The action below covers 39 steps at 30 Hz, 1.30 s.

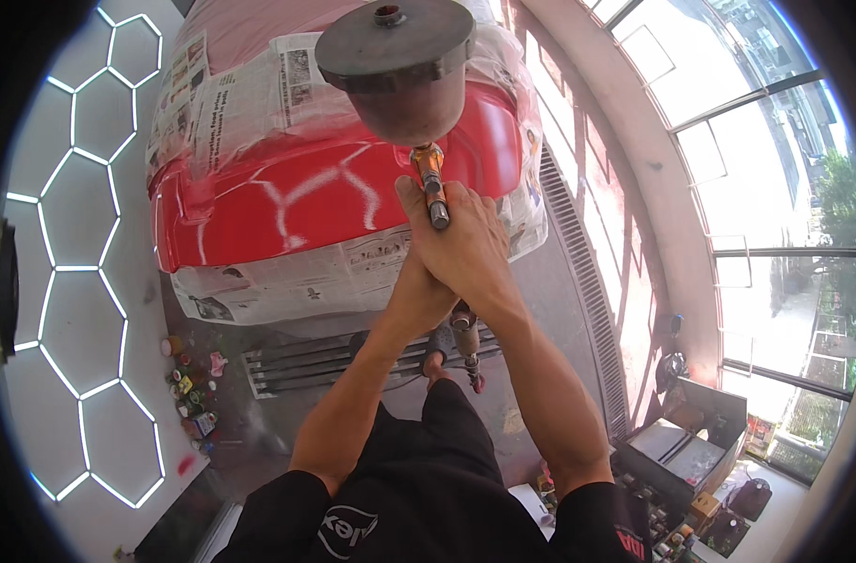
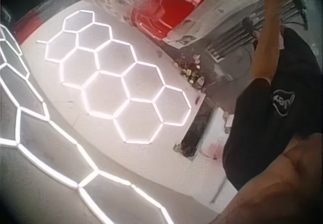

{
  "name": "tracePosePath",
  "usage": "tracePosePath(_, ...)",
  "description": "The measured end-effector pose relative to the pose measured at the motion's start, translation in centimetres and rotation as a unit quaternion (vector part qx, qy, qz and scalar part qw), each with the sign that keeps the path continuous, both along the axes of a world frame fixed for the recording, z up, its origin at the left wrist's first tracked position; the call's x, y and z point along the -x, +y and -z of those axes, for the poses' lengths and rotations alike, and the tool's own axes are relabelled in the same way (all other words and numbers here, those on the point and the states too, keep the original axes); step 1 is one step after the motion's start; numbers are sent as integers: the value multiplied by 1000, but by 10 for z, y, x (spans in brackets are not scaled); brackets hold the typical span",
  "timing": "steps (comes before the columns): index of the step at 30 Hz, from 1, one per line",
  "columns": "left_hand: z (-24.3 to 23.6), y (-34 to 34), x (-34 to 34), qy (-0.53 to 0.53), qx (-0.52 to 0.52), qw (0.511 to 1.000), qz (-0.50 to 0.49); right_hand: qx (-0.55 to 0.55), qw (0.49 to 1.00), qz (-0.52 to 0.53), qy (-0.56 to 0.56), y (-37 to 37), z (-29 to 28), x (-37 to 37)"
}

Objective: The person uses a spray gun to apply red paint to a vehicle part that is masked with newspaper and plastic sheeting. They move the spray gun in steady, sweeping motions across the surface to ensure even coverage.

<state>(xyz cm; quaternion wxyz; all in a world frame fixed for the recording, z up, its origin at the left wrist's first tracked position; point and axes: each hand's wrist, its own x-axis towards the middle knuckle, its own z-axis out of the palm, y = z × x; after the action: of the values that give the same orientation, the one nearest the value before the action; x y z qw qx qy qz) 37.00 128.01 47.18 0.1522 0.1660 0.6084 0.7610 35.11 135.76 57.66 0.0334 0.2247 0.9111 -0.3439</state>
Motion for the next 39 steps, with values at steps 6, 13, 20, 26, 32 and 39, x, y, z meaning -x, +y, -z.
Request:
tracePosePath(6,-17,-12,22,-24,38,990,-130,204,977,-50,-18,7,19,-23)
tracePosePath(13,-41,-25,59,-169,-48,979,-99,465,877,-80,-95,16,136,-165)
tracePosePath(20,-47,-66,132,-176,21,983,-38,150,957,-35,-244,-25,279,-333)
tracePosePath(26,-32,-77,159,-178,117,976,-49,93,971,-48,-214,-43,258,-358)
tracePosePath(32,-3,-73,172,-179,152,972,-17,143,962,-117,-200,-51,169,-330)
tracePosePath(39,12,-53,159,-204,159,966,19,178,944,-102,-258,-43,129,-344)
